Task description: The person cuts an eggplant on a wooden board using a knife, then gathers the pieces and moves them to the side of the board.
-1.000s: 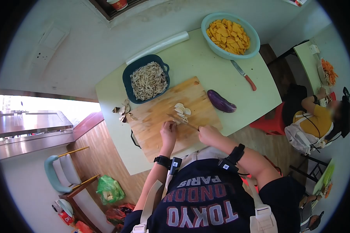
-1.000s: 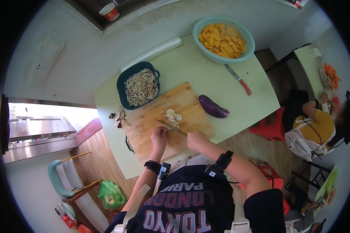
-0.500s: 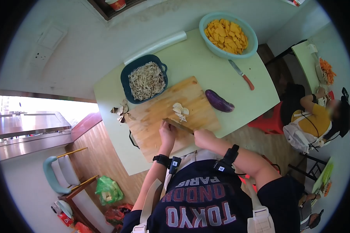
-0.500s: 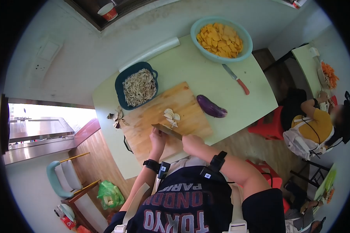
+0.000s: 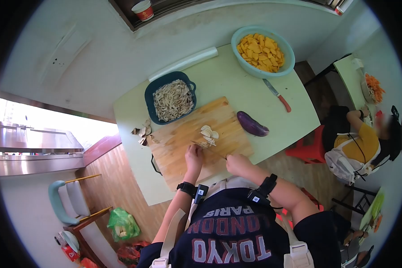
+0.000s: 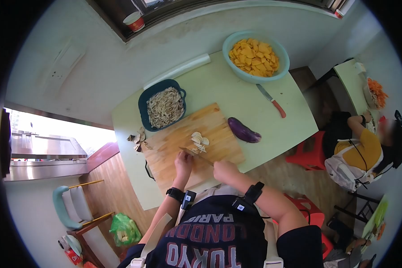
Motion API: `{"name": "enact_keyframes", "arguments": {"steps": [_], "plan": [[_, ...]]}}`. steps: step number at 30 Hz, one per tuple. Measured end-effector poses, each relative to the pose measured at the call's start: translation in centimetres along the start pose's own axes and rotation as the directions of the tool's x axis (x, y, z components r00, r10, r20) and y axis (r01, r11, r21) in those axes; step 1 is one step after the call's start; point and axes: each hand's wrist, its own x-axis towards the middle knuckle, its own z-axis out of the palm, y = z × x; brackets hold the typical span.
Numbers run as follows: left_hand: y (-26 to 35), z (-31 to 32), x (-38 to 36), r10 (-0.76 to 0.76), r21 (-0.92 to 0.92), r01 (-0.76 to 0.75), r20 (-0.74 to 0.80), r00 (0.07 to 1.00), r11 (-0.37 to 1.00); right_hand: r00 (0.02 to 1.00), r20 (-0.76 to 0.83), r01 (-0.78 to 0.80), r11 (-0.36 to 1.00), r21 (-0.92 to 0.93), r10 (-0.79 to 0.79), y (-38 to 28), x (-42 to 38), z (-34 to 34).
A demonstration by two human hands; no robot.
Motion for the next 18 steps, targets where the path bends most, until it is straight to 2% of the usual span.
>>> {"name": "enact_keyframes", "arguments": {"steps": [3,6,10,13,16,18], "plan": [[0.4,0.3,-0.2,0.043,0.032,-0.041,-0.043,0.998,0.999,1.000,0.017,0.009,1.000,-0.004,-0.008,0.1,-0.2,0.8],[0.8,0.1,-0.1,0.040,0.035,-0.040,-0.016,0.999,0.999,1.000,0.026,0.005,1.000,-0.013,-0.005,0.2,0.1,1.0],[1.1,-0.1,-0.1,-0.015,0.095,0.015,0.000,1.000,0.995,0.996,0.064,-0.054,0.999,-0.001,0.054,-0.6,0.0,0.5],[1.0,-0.3,0.2,-0.044,0.117,0.041,0.021,0.999,0.992,0.995,0.092,-0.036,0.999,0.005,0.035,-0.5,0.7,0.7],[1.1,-0.3,0.5,-0.039,0.088,0.037,0.019,0.999,0.995,0.999,0.020,0.045,0.999,0.019,-0.045,-0.1,2.8,2.8],[1.1,-0.4,0.4,-0.060,0.074,0.057,0.042,0.997,0.996,1.000,0.014,0.027,0.998,0.064,-0.028,0.5,3.4,2.8]]}}
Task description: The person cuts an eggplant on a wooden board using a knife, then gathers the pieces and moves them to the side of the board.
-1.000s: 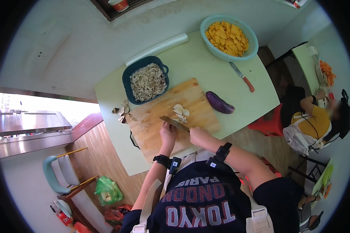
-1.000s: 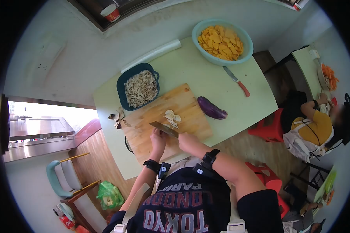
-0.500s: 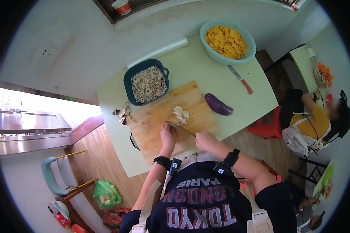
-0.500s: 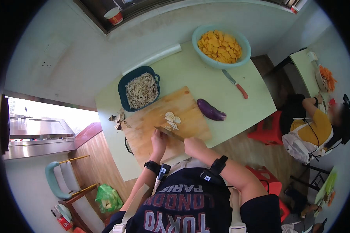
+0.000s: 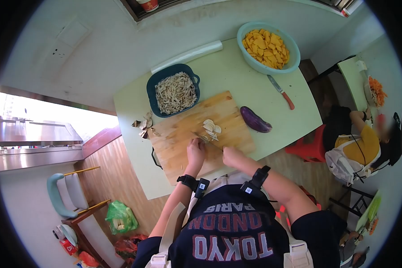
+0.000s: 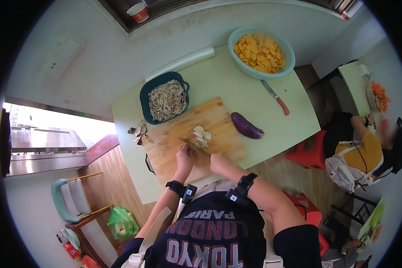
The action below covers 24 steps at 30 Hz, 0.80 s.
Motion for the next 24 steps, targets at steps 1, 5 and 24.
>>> {"name": "enact_keyframes", "arguments": {"steps": [1,5,24], "plan": [[0.0,0.2,0.1,0.005,-0.001,-0.005,-0.001,1.000,1.000,1.000,0.003,-0.023,0.998,0.051,0.023,0.2,0.0,-0.2],[-0.5,-0.2,-0.3,0.008,-0.069,-0.008,0.001,1.000,0.998,1.000,-0.001,-0.010,1.000,0.008,0.010,-0.3,-1.4,-1.6],[-1.1,0.6,0.1,0.026,-0.129,-0.030,-0.032,0.999,0.991,0.991,0.092,-0.085,0.993,-0.079,0.092,-2.4,-3.1,-2.5]]}}
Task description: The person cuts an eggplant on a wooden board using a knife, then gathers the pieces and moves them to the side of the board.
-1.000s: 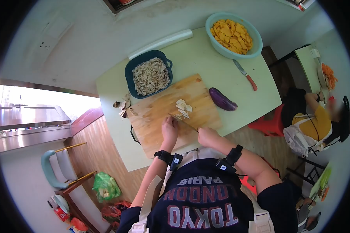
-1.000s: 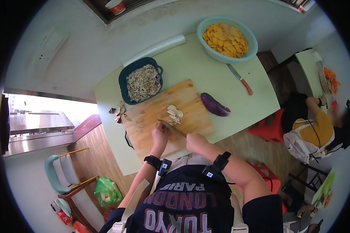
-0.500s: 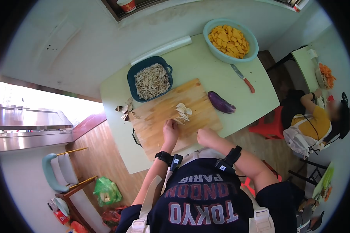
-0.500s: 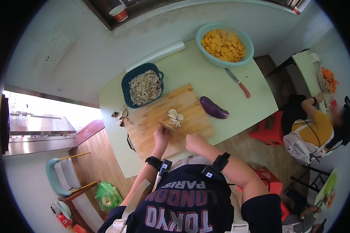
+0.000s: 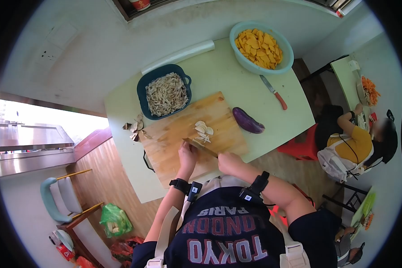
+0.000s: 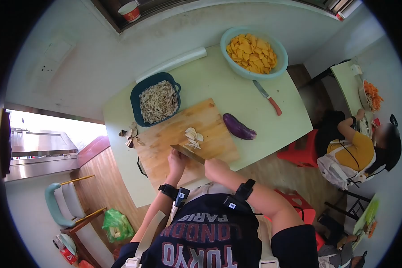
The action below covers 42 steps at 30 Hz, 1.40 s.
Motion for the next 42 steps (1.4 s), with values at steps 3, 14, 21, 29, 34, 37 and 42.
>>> {"name": "enact_keyframes", "arguments": {"steps": [3,14,21,29,34,37,42], "plan": [[-0.1,-0.2,0.1,0.014,0.030,-0.014,-0.011,1.000,0.999,1.000,0.001,-0.012,1.000,0.011,0.012,-0.4,0.2,0.2],[0.3,-0.4,0.1,-0.039,0.076,0.037,0.025,0.999,0.996,0.983,-0.130,0.130,0.991,0.014,-0.127,-0.4,5.2,2.7],[0.2,-0.3,-0.3,-0.040,-0.059,0.040,-0.001,0.999,0.997,0.988,-0.115,0.107,0.993,0.044,-0.101,1.4,2.3,0.4],[0.2,-0.1,-0.4,0.022,0.069,-0.019,-0.044,0.999,0.997,0.993,-0.091,0.082,0.996,0.026,-0.080,0.8,0.5,0.7],[0.0,-0.3,-0.3,0.013,0.078,-0.012,-0.008,1.000,0.997,0.999,-0.011,0.031,0.999,0.011,-0.031,0.5,0.7,0.6],[0.1,-0.3,-0.1,-0.002,0.062,0.002,0.003,1.000,0.998,1.000,0.003,0.005,1.000,0.011,-0.005,0.0,0.6,0.0],[0.4,-0.6,0.0,0.012,0.066,-0.012,0.002,1.000,0.998,1.000,0.007,0.015,1.000,0.008,-0.015,-0.4,0.7,-0.4]]}}
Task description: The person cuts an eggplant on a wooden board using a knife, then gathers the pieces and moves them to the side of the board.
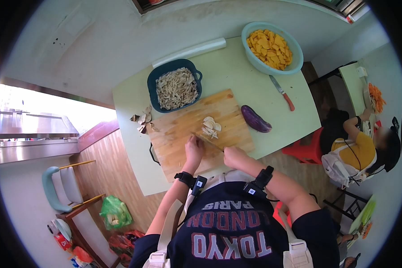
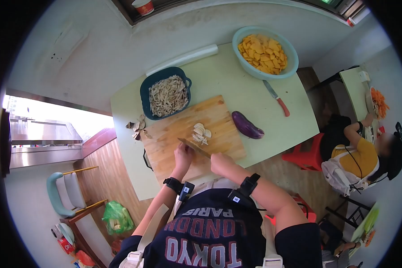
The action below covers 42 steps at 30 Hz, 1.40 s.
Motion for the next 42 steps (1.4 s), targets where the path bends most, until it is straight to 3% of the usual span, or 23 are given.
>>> {"name": "enact_keyframes", "arguments": {"steps": [5,9,14,20,24,33,42], "plan": [[-0.2,0.1,0.1,0.006,-0.012,-0.006,-0.004,1.000,1.000,0.999,-0.034,0.008,1.000,0.028,-0.007,-0.4,1.3,0.7],[0.0,0.1,0.0,-0.026,-0.035,0.026,-0.011,1.000,0.999,0.986,-0.115,0.125,0.992,0.026,-0.121,-0.4,4.7,2.5],[-0.5,0.5,0.0,-0.031,-0.024,0.031,0.003,1.000,0.999,0.979,-0.171,0.122,0.992,0.036,-0.114,0.5,4.1,2.5],[-0.3,0.2,-0.2,-0.035,-0.071,0.034,-0.011,0.999,0.997,0.996,-0.055,0.072,0.995,0.076,-0.068,4.1,1.2,1.8],[-0.1,0.1,-0.7,-0.034,-0.132,0.030,-0.034,0.999,0.991,0.988,-0.149,0.043,0.998,0.051,-0.035,3.9,-0.5,1.3],[0.3,0.3,-0.6,0.030,-0.032,-0.032,-0.055,0.998,0.999,0.992,-0.107,0.069,0.998,0.004,-0.068,3.0,-0.6,1.6],[0.3,0.4,-0.6,-0.011,-0.006,0.011,-0.036,0.999,1.000,0.996,-0.069,0.056,0.998,-0.009,-0.057,2.4,-1.0,1.1]]}}
